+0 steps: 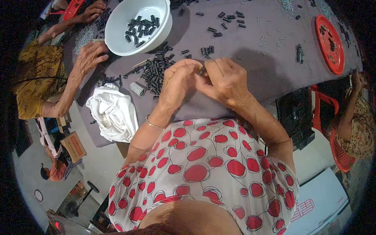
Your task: Assembling small black plastic components by hand at a workbench.
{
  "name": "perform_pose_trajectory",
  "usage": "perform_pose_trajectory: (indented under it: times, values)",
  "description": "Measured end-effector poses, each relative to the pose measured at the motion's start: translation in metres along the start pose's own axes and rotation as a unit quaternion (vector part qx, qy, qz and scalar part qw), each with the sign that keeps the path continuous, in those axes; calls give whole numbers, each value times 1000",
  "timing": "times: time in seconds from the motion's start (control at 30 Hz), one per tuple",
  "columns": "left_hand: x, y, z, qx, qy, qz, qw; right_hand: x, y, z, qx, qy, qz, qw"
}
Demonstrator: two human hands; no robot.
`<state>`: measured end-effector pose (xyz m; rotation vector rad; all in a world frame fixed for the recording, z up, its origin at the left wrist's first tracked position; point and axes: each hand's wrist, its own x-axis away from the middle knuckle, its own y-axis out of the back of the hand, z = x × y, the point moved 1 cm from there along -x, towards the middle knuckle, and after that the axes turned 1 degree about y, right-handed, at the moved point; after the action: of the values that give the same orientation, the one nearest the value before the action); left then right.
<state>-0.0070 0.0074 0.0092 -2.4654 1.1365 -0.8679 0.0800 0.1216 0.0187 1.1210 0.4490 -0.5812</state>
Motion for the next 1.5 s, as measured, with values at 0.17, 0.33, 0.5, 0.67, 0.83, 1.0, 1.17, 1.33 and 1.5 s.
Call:
perform_pose_trajectory:
  times: [0.17, 0.33, 0.5, 0.67, 0.83, 1.0, 1.17, 1.33, 1.5]
  values:
    - [1, 0, -2, -79, 20, -9, 997, 3, -3, -4, -11, 16, -3, 1000]
    - [-2, 3, 4, -74, -16, -4, 997, 6, -7, -8, -6, 30, -1, 1000]
    - [-1, 0, 3, -75, -12, -12, 997, 9, -10, -12, -9, 40, -1, 999]
    - [0, -1, 1, -95, -21, -14, 995, 11, -13, -14, -19, 53, -11, 998]
    - [1, 1, -1, -119, 2, -1, 993, 12, -13, -14, -17, 59, -8, 998]
    - [-1, 0, 3, -104, -9, 4, 994, 12, -12, -15, -21, 56, -14, 998]
    - [0, 1, 5, -95, -20, 9, 995, 12, -11, -13, -25, 52, -20, 998]
    - [1, -1, 1, -88, 8, 12, 996, 11, -10, -13, -19, 46, -31, 998]
    - [0, -1, 3, -72, -5, 11, 997, 9, -10, -12, -20, 61, -40, 997]
